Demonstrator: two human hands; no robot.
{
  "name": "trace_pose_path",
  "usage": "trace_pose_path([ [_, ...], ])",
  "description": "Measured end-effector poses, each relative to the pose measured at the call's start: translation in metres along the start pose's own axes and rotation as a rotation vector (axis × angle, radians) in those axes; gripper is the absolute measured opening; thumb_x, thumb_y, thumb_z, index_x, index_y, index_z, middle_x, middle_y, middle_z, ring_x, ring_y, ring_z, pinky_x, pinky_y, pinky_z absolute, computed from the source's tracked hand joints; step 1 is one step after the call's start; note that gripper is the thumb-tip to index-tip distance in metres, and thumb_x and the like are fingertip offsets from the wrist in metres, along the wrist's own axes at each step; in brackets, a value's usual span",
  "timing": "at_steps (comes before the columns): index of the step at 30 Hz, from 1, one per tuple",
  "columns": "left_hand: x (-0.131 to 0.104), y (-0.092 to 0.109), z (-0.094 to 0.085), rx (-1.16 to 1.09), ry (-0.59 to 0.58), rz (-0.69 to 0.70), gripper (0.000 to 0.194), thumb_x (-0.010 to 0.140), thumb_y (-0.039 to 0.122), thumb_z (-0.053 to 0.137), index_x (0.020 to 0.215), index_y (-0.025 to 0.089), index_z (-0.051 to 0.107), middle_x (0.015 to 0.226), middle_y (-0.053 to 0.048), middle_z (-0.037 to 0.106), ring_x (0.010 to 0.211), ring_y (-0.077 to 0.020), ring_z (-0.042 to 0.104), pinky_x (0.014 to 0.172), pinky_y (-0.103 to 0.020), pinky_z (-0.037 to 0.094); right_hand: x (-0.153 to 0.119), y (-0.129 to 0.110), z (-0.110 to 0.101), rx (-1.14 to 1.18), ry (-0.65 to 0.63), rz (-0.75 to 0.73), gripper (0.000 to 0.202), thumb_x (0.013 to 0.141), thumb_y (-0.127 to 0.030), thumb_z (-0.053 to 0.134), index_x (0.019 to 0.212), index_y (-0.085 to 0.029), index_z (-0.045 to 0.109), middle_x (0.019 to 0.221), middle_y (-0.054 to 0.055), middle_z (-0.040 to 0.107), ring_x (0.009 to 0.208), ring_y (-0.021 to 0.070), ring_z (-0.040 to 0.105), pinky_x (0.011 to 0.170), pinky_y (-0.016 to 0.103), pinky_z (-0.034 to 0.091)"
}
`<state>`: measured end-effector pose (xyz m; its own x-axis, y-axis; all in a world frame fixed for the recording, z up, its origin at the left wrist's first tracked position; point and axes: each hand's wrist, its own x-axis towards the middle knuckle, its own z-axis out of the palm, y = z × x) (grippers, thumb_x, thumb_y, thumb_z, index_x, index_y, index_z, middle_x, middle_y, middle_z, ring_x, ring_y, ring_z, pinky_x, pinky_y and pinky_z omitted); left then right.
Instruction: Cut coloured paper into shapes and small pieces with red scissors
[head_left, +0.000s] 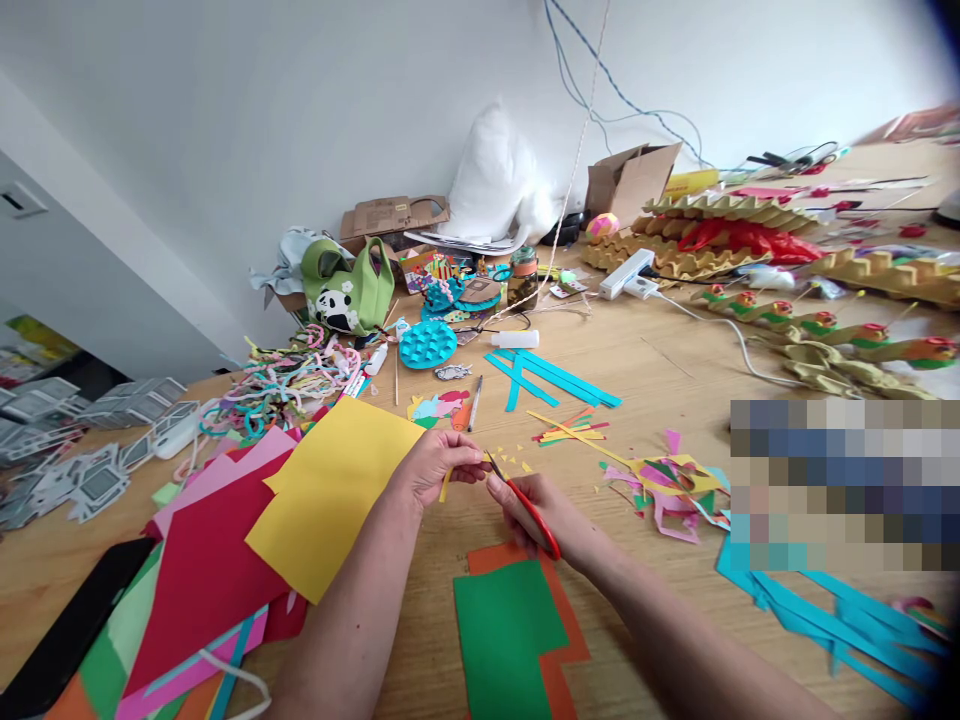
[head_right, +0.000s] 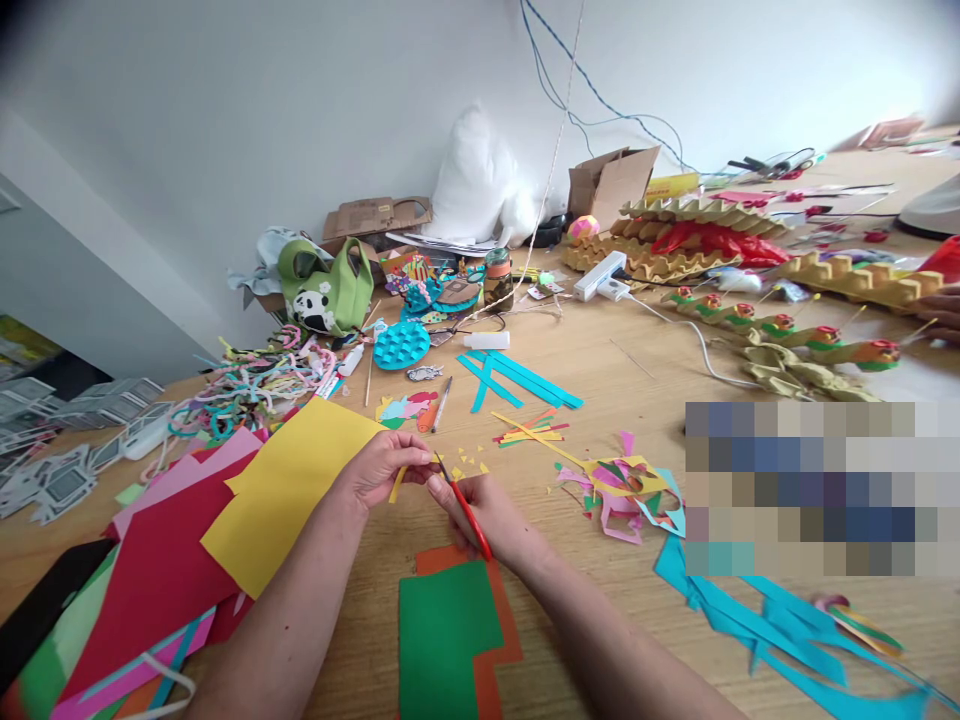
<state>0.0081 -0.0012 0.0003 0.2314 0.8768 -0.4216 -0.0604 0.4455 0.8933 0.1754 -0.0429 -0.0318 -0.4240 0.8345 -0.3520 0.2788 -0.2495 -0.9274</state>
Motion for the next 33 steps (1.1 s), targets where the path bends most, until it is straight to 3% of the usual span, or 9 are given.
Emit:
trace_pose_path([
  [10, -0.0001, 0.0002, 0.0002, 0.005, 0.004, 0.002, 0.024, 0.049, 0.024, 0.078, 0.063, 0.011, 0.063, 0.063, -0.007, 0.069, 0.056, -0.0134, 0.063, 0.057, -0.024, 0.046, 0.0007, 0.0029, -0.0002, -0.041, 0.038, -0.018, 0.055, 0.081, -0.063, 0.051, 0.05, -0.018, 0.044, 0.035, -0.003, 0.046, 0.029, 0.008, 0.042, 0.033, 0.019, 0.03],
  [33, 0.0005, 0.0004, 0.0001, 0.016, -0.01, 0.001, 0.022, 0.048, 0.024, 0.078, 0.059, 0.011, 0.064, 0.059, -0.007, 0.068, 0.052, -0.0121, 0.06, 0.054, -0.023, 0.043, -0.0035, -0.0042, -0.0001, -0.018, 0.022, 0.005, 0.056, 0.08, -0.064, 0.051, 0.049, -0.018, 0.042, 0.036, -0.003, 0.046, 0.03, 0.0081, 0.042, 0.033, 0.019, 0.03],
])
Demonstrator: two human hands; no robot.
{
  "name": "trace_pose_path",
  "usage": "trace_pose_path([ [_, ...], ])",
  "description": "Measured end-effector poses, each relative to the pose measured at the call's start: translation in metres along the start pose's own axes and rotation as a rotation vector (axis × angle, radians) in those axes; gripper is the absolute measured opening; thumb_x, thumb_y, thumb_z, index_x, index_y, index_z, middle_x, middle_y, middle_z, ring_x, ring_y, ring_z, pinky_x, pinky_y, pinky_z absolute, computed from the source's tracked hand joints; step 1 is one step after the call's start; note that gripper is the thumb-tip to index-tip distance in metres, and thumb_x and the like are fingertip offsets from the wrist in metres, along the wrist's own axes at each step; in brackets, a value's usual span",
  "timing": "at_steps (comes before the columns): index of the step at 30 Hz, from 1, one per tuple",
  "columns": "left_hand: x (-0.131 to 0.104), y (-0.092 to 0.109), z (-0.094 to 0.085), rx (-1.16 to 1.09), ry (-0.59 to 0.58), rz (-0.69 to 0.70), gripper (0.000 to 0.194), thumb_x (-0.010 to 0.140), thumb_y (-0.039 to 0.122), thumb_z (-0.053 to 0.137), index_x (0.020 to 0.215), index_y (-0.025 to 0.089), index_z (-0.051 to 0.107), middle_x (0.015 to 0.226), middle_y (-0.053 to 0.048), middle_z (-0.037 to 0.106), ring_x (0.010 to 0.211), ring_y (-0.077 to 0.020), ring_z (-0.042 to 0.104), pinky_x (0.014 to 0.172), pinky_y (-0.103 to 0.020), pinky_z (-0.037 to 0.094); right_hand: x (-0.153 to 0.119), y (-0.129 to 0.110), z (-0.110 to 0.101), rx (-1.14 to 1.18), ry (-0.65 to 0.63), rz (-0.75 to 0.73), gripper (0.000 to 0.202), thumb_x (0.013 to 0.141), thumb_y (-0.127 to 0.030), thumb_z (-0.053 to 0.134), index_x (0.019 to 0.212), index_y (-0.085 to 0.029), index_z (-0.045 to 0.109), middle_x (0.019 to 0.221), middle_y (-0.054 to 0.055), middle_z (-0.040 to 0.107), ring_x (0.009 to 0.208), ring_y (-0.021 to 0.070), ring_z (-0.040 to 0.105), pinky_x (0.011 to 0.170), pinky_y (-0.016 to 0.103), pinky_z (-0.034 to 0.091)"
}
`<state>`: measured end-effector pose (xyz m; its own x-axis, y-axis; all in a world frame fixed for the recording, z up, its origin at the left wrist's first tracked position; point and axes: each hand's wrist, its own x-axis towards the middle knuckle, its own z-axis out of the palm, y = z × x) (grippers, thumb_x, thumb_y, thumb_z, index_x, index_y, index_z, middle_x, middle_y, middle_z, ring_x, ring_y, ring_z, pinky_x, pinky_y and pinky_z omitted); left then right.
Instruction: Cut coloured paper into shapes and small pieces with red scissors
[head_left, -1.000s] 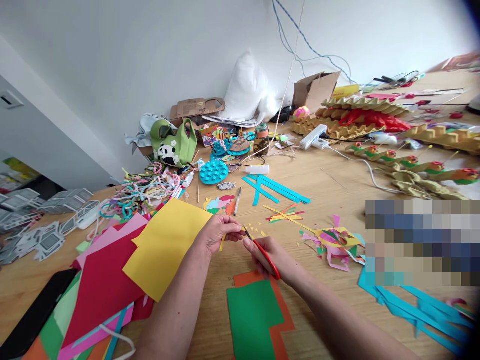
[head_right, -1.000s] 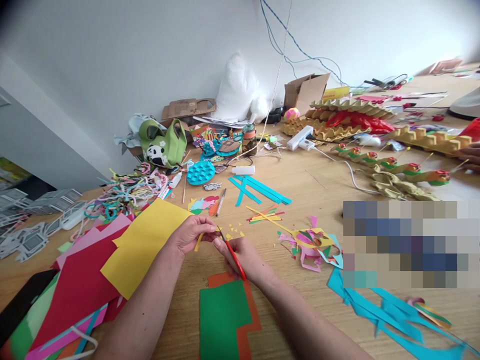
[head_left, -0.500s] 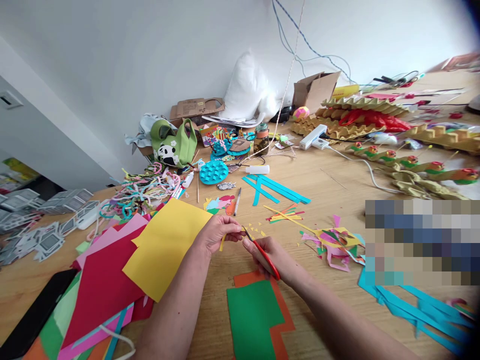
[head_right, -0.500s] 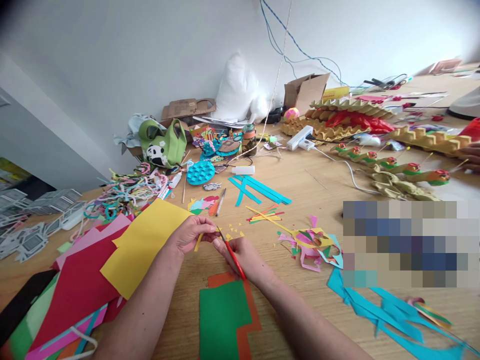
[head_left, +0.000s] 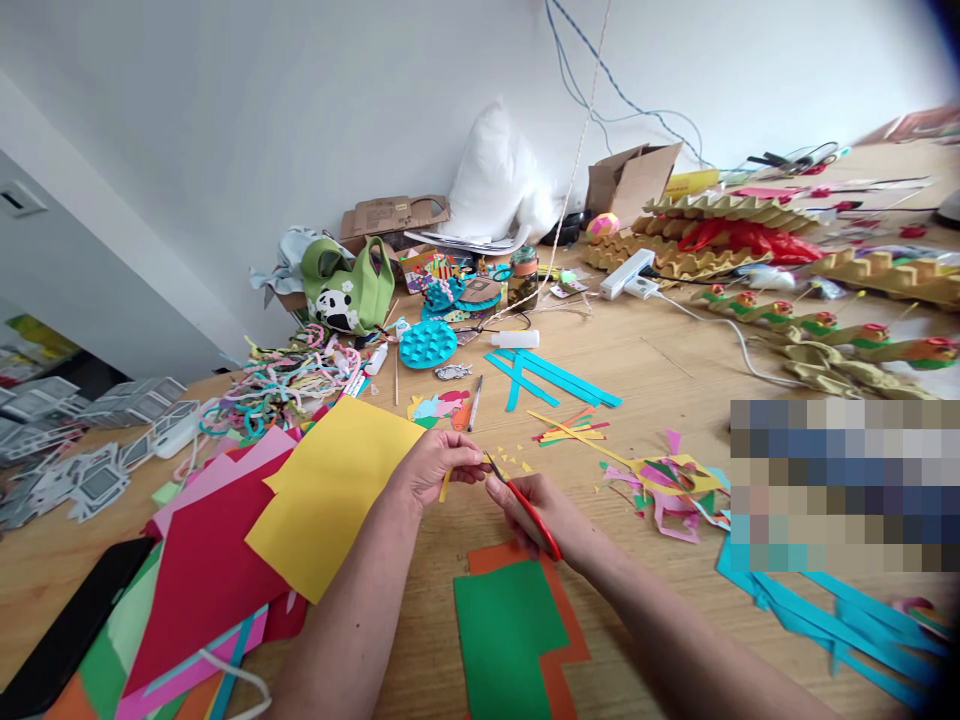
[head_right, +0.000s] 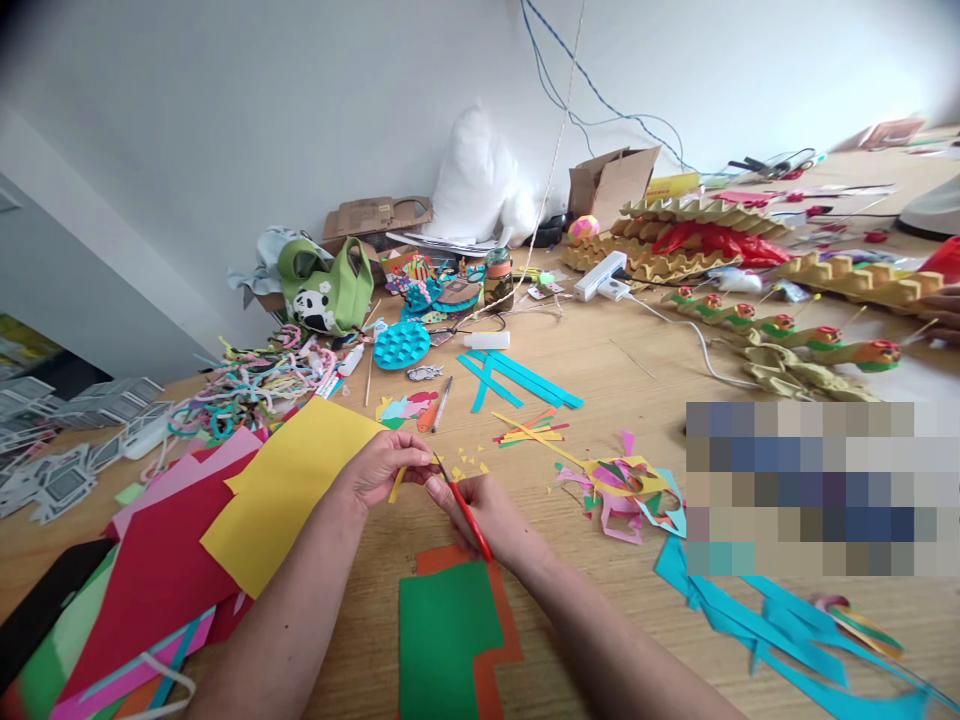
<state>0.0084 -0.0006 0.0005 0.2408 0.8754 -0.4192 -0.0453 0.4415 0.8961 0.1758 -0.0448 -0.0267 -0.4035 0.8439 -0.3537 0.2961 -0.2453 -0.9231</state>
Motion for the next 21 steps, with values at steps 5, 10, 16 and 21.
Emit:
trace_pose_path([
  [5, 0.0001, -0.0001, -0.0004, 0.005, -0.007, 0.006, 0.021, 0.049, 0.024, 0.078, 0.059, 0.011, 0.064, 0.059, -0.007, 0.068, 0.053, -0.0124, 0.06, 0.054, -0.023, 0.042, 0.0004, 0.0008, 0.0004, -0.042, 0.026, -0.004, 0.056, 0.08, -0.064, 0.051, 0.049, -0.018, 0.042, 0.036, -0.002, 0.046, 0.03, 0.008, 0.041, 0.033, 0.019, 0.029],
  [10, 0.0003, -0.0001, -0.0009, 0.004, -0.006, 0.008, 0.021, 0.049, 0.024, 0.078, 0.059, 0.011, 0.064, 0.06, -0.007, 0.068, 0.053, -0.0126, 0.06, 0.055, -0.024, 0.043, 0.0006, 0.0003, -0.0002, -0.054, 0.024, -0.004, 0.057, 0.079, -0.065, 0.051, 0.049, -0.018, 0.042, 0.036, -0.003, 0.046, 0.03, 0.0082, 0.041, 0.034, 0.02, 0.028],
  [16, 0.0, 0.0001, -0.0003, 0.012, 0.0, 0.004, 0.022, 0.048, 0.025, 0.078, 0.059, 0.011, 0.064, 0.06, -0.007, 0.067, 0.055, -0.0134, 0.061, 0.057, -0.024, 0.044, -0.001, -0.0007, -0.0003, -0.064, 0.031, -0.003, 0.057, 0.079, -0.065, 0.052, 0.048, -0.019, 0.039, 0.035, -0.003, 0.044, 0.029, 0.0077, 0.04, 0.033, 0.019, 0.026],
  [21, 0.001, -0.001, -0.0013, 0.006, -0.01, -0.003, 0.022, 0.049, 0.025, 0.078, 0.06, 0.011, 0.064, 0.062, -0.007, 0.068, 0.056, -0.0133, 0.061, 0.057, -0.024, 0.044, 0.0012, 0.0031, -0.0006, -0.039, 0.03, -0.008, 0.057, 0.079, -0.065, 0.052, 0.049, -0.019, 0.039, 0.035, -0.004, 0.044, 0.028, 0.0075, 0.039, 0.032, 0.019, 0.025],
])
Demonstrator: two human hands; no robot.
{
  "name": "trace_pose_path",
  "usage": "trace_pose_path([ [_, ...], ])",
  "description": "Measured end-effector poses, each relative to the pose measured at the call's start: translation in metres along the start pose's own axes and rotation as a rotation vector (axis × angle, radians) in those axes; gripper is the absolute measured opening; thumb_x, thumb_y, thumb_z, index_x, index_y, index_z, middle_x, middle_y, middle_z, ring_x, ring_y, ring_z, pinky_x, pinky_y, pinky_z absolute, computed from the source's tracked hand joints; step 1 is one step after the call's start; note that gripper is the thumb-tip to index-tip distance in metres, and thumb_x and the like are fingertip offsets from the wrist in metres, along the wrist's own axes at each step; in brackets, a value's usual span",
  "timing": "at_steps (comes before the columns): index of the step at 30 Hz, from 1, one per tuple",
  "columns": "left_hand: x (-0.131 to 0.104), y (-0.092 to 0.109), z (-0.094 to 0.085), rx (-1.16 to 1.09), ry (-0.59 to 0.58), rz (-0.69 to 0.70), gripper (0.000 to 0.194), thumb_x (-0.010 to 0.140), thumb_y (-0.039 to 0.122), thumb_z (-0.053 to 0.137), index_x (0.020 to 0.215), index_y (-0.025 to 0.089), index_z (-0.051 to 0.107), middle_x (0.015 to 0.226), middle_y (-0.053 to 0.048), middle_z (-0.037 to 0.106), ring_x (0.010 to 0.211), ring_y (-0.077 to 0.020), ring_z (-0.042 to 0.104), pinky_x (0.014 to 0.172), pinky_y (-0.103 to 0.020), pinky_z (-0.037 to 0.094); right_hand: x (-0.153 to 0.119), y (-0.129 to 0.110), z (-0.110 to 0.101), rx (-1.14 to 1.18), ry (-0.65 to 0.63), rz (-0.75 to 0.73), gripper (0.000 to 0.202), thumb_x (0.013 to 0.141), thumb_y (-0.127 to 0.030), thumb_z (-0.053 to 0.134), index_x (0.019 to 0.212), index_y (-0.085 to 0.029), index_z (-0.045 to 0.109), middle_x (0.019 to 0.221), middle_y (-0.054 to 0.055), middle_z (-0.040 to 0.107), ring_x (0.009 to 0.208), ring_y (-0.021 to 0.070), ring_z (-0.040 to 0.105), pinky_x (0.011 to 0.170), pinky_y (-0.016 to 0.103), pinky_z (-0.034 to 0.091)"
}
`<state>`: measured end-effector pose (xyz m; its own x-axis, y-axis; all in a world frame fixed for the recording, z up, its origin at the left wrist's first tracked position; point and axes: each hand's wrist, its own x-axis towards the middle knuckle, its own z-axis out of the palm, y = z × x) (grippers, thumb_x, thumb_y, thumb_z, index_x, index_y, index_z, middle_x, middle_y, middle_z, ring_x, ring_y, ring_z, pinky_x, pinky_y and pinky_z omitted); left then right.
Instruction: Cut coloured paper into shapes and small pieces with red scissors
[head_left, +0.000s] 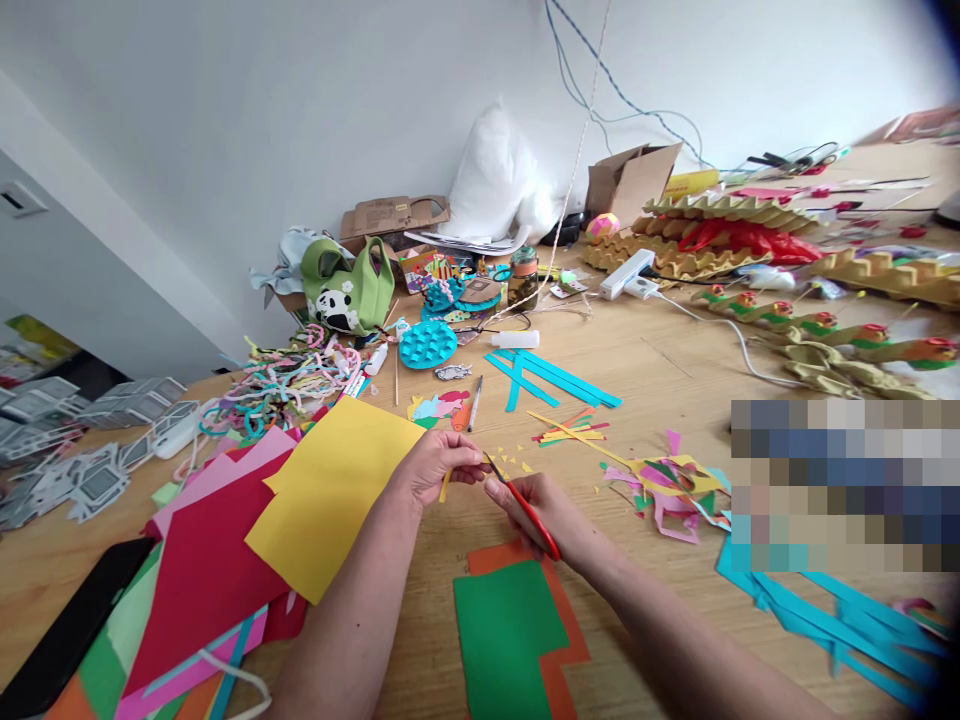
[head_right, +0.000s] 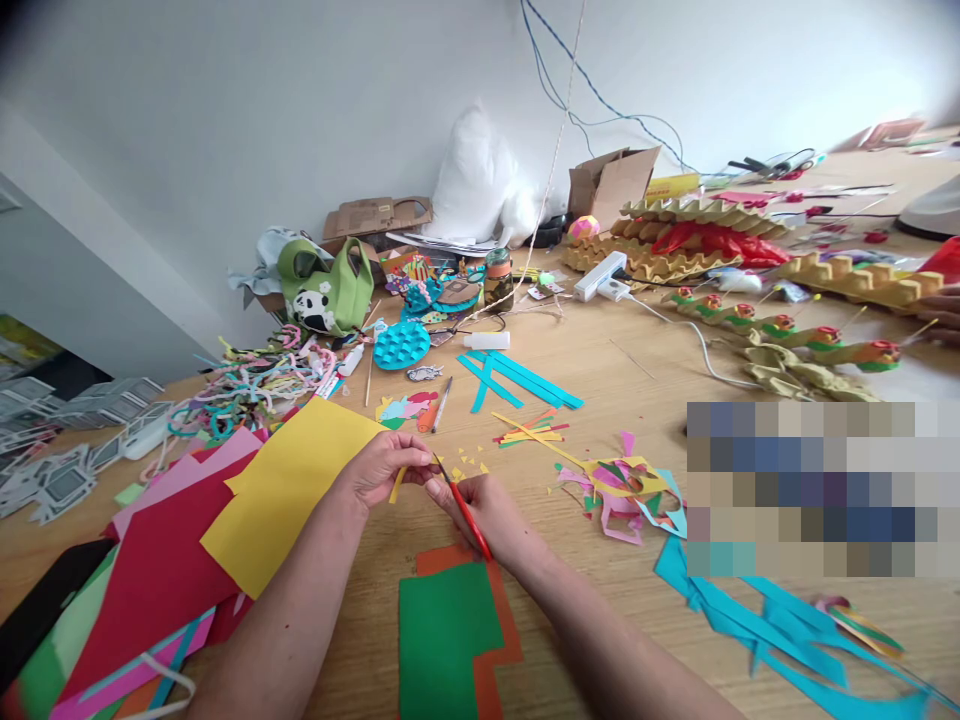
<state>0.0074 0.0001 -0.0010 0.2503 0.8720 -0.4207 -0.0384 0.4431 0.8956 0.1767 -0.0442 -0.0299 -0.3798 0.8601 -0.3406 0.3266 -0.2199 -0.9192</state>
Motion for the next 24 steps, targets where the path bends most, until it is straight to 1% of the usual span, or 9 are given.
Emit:
trace_pose_path([
  [7, -0.0032, 0.0026, -0.0034, 0.031, -0.025, -0.013, 0.025, 0.055, 0.03, 0.078, 0.065, 0.012, 0.065, 0.069, -0.009, 0.071, 0.054, -0.011, 0.06, 0.056, -0.023, 0.043, -0.0005, -0.0032, -0.0015, -0.035, 0.013, -0.009, 0.057, 0.079, -0.065, 0.051, 0.049, -0.019, 0.04, 0.035, -0.004, 0.044, 0.029, 0.0075, 0.039, 0.032, 0.019, 0.026],
  [14, -0.0025, 0.0023, -0.0073, 0.052, -0.014, -0.009, 0.025, 0.054, 0.03, 0.079, 0.065, 0.012, 0.065, 0.07, -0.008, 0.071, 0.055, -0.011, 0.061, 0.058, -0.023, 0.044, -0.0005, -0.0031, -0.0012, -0.03, 0.014, 0.018, 0.057, 0.078, -0.065, 0.052, 0.049, -0.019, 0.038, 0.033, -0.004, 0.042, 0.028, 0.0074, 0.037, 0.032, 0.02, 0.024],
  [19, -0.0027, 0.0025, -0.0065, 0.03, 0.016, -0.017, 0.025, 0.052, 0.029, 0.08, 0.065, 0.012, 0.066, 0.068, -0.007, 0.07, 0.054, -0.0106, 0.06, 0.058, -0.023, 0.045, 0.0003, -0.004, -0.001, 0.018, 0.01, 0.045, 0.056, 0.077, -0.066, 0.053, 0.049, -0.019, 0.039, 0.033, -0.004, 0.044, 0.027, 0.0073, 0.038, 0.031, 0.02, 0.024],
  [24, -0.0016, 0.0002, 0.001, -0.042, 0.068, -0.017, 0.026, 0.053, 0.028, 0.08, 0.069, 0.012, 0.066, 0.067, -0.007, 0.07, 0.056, -0.0114, 0.062, 0.059, -0.023, 0.046, 0.0014, -0.0055, 0.0, 0.082, 0.023, 0.074, 0.056, 0.078, -0.068, 0.05, 0.053, -0.019, 0.043, 0.035, -0.003, 0.046, 0.028, 0.0094, 0.044, 0.031, 0.019, 0.029],
])
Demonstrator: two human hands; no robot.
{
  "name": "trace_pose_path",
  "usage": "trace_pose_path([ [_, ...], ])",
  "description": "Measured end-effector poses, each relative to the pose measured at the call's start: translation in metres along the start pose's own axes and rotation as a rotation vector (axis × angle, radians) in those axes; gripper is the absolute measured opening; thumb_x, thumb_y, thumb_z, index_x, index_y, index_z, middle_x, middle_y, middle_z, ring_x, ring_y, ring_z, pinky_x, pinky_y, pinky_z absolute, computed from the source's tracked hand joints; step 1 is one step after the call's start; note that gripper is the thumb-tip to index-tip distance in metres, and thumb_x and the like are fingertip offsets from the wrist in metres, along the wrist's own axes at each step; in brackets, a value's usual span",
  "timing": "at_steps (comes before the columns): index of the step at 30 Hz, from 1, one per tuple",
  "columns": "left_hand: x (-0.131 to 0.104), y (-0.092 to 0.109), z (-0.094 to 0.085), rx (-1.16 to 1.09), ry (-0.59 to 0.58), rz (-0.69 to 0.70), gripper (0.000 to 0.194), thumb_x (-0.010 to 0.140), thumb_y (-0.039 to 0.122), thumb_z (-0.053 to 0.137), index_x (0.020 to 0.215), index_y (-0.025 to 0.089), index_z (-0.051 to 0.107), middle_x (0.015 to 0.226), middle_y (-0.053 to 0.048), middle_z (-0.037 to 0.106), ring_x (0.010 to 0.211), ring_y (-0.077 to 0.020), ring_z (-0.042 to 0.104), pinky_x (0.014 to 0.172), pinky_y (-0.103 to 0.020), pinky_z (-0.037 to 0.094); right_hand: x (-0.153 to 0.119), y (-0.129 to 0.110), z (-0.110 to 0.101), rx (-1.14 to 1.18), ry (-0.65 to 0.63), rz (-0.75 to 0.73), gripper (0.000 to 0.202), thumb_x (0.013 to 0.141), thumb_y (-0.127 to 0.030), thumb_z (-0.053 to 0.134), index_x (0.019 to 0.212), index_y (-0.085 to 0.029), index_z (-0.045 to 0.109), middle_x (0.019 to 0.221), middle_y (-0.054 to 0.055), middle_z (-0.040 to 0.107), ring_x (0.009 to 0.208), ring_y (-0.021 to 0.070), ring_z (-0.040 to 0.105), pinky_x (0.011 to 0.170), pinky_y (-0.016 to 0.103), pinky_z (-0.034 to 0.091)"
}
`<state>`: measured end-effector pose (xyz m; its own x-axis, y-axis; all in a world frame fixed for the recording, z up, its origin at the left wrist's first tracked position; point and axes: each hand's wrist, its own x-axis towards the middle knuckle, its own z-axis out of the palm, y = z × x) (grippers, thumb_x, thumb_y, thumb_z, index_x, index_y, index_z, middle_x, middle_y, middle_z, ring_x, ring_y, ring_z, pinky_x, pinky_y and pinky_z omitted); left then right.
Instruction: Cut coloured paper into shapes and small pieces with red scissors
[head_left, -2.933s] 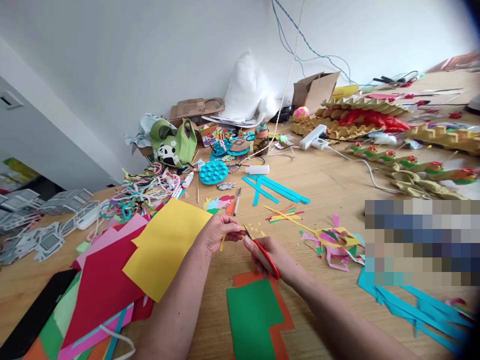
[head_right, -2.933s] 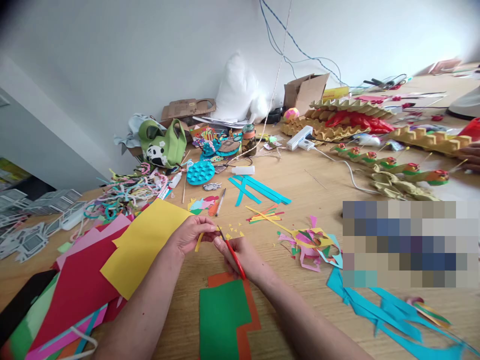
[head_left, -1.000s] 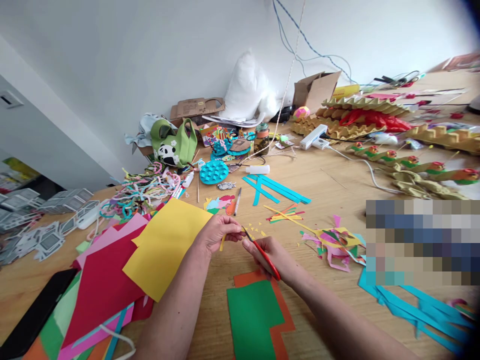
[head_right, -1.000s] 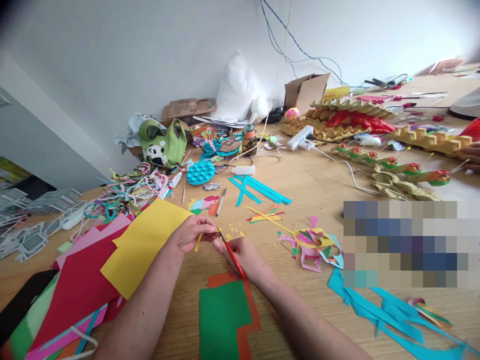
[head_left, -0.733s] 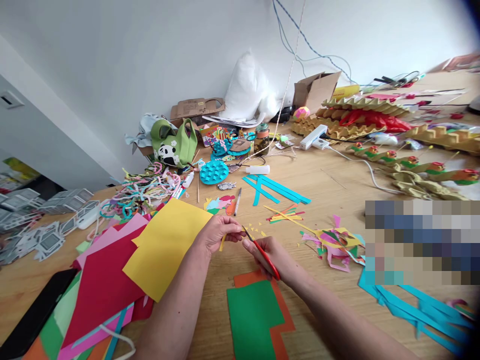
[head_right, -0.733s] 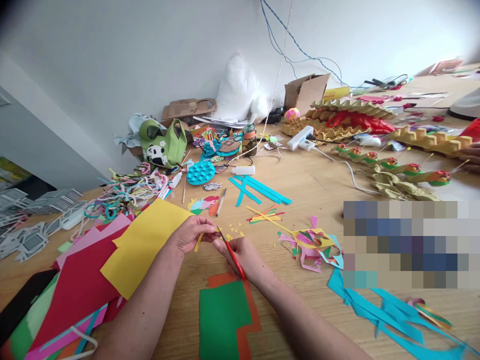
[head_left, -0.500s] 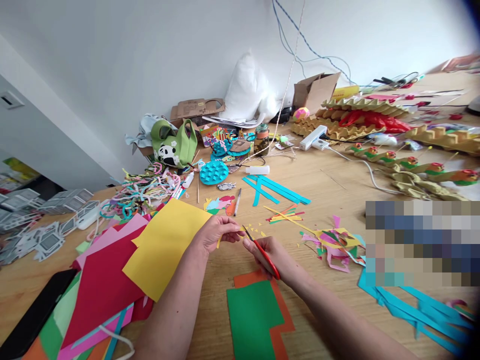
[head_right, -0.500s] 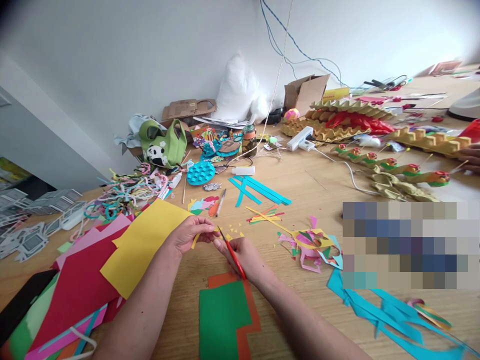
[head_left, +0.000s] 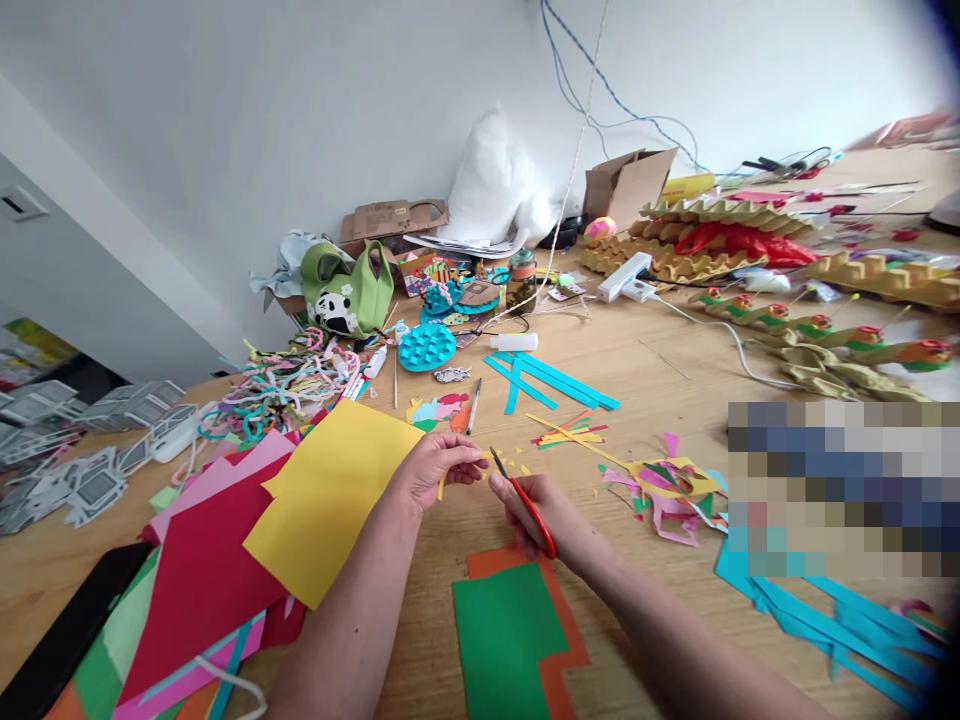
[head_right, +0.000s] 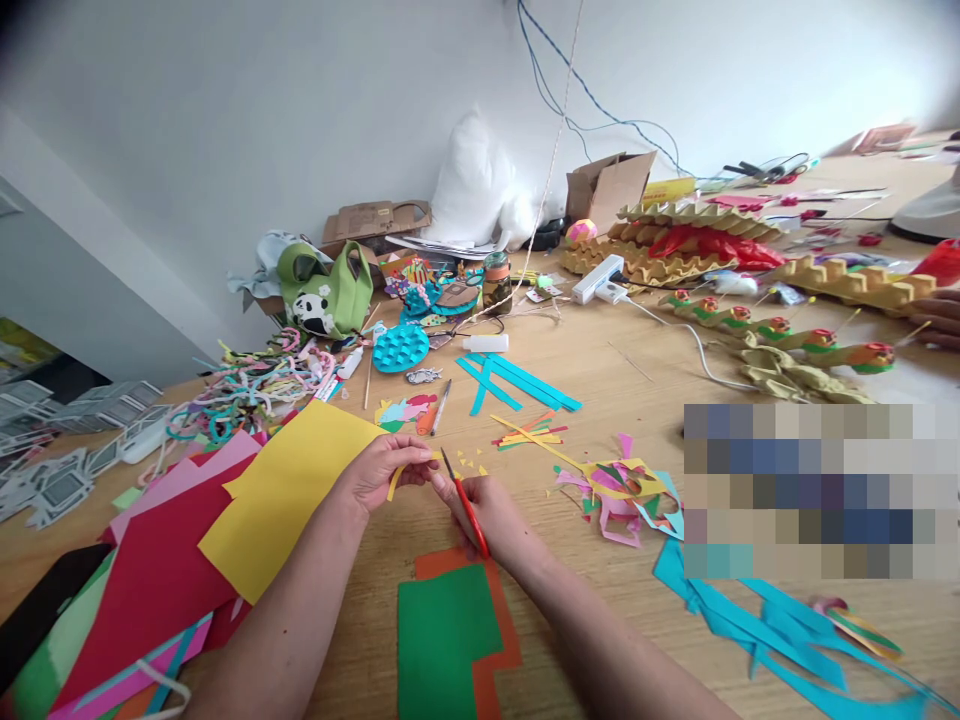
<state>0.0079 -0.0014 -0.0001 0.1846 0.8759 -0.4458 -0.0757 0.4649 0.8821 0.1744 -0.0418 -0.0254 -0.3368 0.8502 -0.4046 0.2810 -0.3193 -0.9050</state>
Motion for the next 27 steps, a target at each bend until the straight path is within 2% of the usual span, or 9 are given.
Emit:
trace_pose_path([
  [3, 0.002, -0.006, 0.012, -0.08, 0.058, 0.05, 0.027, 0.053, 0.028, 0.08, 0.07, 0.012, 0.066, 0.07, -0.008, 0.071, 0.058, -0.0128, 0.063, 0.061, -0.025, 0.048, 0.002, 0.002, 0.0, 0.024, 0.018, -0.006, 0.056, 0.08, -0.069, 0.046, 0.055, -0.019, 0.045, 0.038, -0.002, 0.048, 0.032, 0.0108, 0.048, 0.032, 0.02, 0.032],
  [6, 0.003, -0.014, 0.027, -0.198, 0.165, 0.094, 0.026, 0.052, 0.027, 0.08, 0.069, 0.013, 0.065, 0.066, -0.005, 0.069, 0.058, -0.0132, 0.062, 0.061, -0.026, 0.049, 0.003, 0.005, -0.001, 0.048, 0.028, -0.036, 0.056, 0.081, -0.069, 0.045, 0.057, -0.018, 0.046, 0.038, -0.002, 0.048, 0.033, 0.0113, 0.049, 0.033, 0.02, 0.034],
  [12, -0.001, -0.025, 0.051, -0.297, 0.248, 0.189, 0.024, 0.054, 0.028, 0.078, 0.068, 0.013, 0.067, 0.068, -0.004, 0.068, 0.063, -0.0136, 0.061, 0.063, -0.026, 0.049, 0.002, 0.003, -0.002, 0.076, 0.05, -0.088, 0.057, 0.079, -0.07, 0.046, 0.057, -0.018, 0.045, 0.041, -0.002, 0.047, 0.033, 0.0106, 0.048, 0.033, 0.021, 0.031],
  [18, -0.005, -0.029, 0.06, -0.325, 0.313, 0.235, 0.022, 0.056, 0.029, 0.077, 0.066, 0.013, 0.066, 0.066, -0.003, 0.066, 0.062, -0.0127, 0.06, 0.065, -0.027, 0.05, 0.004, 0.002, -0.002, 0.092, 0.079, -0.092, 0.058, 0.078, -0.071, 0.046, 0.057, -0.018, 0.045, 0.042, -0.003, 0.046, 0.032, 0.0093, 0.046, 0.032, 0.02, 0.031],
  [27, -0.006, -0.035, 0.066, -0.362, 0.388, 0.248, 0.015, 0.057, 0.024, 0.074, 0.066, 0.013, 0.067, 0.067, -0.004, 0.068, 0.066, -0.0146, 0.061, 0.065, -0.027, 0.049, 0.005, 0.006, -0.002, 0.093, 0.089, -0.082, 0.058, 0.078, -0.072, 0.047, 0.057, -0.018, 0.045, 0.042, -0.004, 0.045, 0.031, 0.0084, 0.045, 0.031, 0.019, 0.03],
])
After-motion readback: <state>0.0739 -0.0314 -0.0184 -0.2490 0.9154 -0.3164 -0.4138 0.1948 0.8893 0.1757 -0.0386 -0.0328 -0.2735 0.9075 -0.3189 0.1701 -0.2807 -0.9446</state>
